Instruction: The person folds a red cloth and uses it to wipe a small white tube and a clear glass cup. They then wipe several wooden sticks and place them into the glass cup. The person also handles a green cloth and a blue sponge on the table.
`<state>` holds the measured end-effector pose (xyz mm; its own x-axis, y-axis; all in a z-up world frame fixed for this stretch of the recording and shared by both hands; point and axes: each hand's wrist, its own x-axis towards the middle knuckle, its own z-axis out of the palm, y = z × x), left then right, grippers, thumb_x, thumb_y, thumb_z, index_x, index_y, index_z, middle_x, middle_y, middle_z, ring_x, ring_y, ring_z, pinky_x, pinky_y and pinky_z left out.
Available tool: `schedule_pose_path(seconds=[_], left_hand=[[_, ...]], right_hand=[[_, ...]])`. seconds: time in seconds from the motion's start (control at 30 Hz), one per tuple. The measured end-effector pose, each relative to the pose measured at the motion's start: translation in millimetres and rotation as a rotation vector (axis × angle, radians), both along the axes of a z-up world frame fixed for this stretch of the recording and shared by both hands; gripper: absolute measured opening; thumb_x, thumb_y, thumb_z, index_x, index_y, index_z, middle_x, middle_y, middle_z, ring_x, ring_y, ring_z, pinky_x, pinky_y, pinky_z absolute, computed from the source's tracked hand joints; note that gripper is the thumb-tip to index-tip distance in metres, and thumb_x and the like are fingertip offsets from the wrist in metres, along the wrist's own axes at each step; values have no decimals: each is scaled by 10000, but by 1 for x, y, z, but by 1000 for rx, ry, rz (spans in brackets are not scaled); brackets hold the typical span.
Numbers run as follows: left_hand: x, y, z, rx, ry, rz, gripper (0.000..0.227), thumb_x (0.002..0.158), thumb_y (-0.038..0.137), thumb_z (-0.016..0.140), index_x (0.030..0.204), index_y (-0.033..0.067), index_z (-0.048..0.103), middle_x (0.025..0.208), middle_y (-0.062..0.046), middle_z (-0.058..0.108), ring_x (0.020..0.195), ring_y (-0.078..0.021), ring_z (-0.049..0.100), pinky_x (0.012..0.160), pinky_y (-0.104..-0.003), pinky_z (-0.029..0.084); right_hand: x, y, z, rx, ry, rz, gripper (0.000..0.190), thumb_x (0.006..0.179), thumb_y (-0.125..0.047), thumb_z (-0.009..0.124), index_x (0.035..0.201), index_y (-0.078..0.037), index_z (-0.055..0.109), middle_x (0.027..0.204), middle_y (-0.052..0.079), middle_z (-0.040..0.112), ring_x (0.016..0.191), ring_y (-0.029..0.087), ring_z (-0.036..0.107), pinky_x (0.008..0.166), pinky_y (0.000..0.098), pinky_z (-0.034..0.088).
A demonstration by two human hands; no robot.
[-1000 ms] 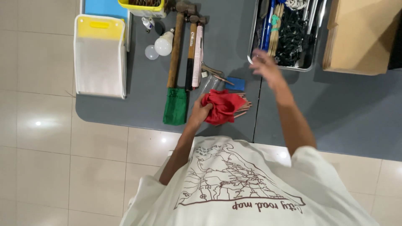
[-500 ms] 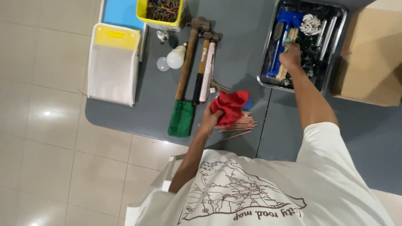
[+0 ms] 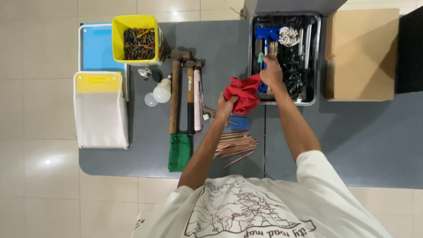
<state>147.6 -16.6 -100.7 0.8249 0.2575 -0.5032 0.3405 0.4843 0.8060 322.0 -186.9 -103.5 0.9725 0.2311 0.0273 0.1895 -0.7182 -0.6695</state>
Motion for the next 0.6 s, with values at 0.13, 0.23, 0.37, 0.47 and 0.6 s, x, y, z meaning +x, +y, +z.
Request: schedule_pose_path(seconds=[0.13, 0.23, 0.37, 0.47, 0.6], left_hand=[[-10, 5, 0, 16, 33, -3, 428, 891, 74, 667, 1294, 13, 536, 1203, -124, 669, 1095, -233, 652, 960, -365, 528], [-22, 12, 21, -24, -18, -21, 412, 870, 30, 641, 1276, 17, 574, 1160, -109, 682, 1058, -219, 659, 939, -350, 535], [-26, 21, 55, -152, -255, -189, 365, 825, -76, 547, 1166, -21, 664, 1113, -106, 692, 1027, -208, 655, 937, -329, 526], [-35, 15, 77, -216, -368, -234, 355, 805, -102, 482, 1089, -38, 685, 1126, -118, 689, 1058, -218, 650, 970, -313, 513], [-59, 18, 106, -86, -507, -134, 260, 779, -109, 457, 934, -45, 657, 1235, -133, 633, 1191, -252, 613, 1062, -305, 474]], right_hand=[[-7, -6, 3, 32, -103, 127, 596, 735, 87, 585, 1277, -100, 745, 1360, 190, 603, 1252, 396, 580, 1053, 412, 468], [-58, -3, 57, 534, 424, -154, 469, 898, -54, 611, 1362, -107, 658, 1435, 108, 603, 1101, 379, 652, 935, 411, 493], [-158, 2, 90, 839, 606, 147, 421, 1067, -223, 574, 1455, -62, 540, 1416, 72, 598, 1298, 149, 559, 1100, 304, 444], [-210, 11, 80, 878, 442, 68, 336, 1059, -110, 613, 1375, 2, 592, 1281, 74, 668, 1172, 135, 605, 1036, 318, 479], [-206, -13, 39, 976, 215, -19, 211, 1031, 55, 649, 1234, 21, 698, 1139, 48, 728, 1022, 123, 677, 952, 302, 551]])
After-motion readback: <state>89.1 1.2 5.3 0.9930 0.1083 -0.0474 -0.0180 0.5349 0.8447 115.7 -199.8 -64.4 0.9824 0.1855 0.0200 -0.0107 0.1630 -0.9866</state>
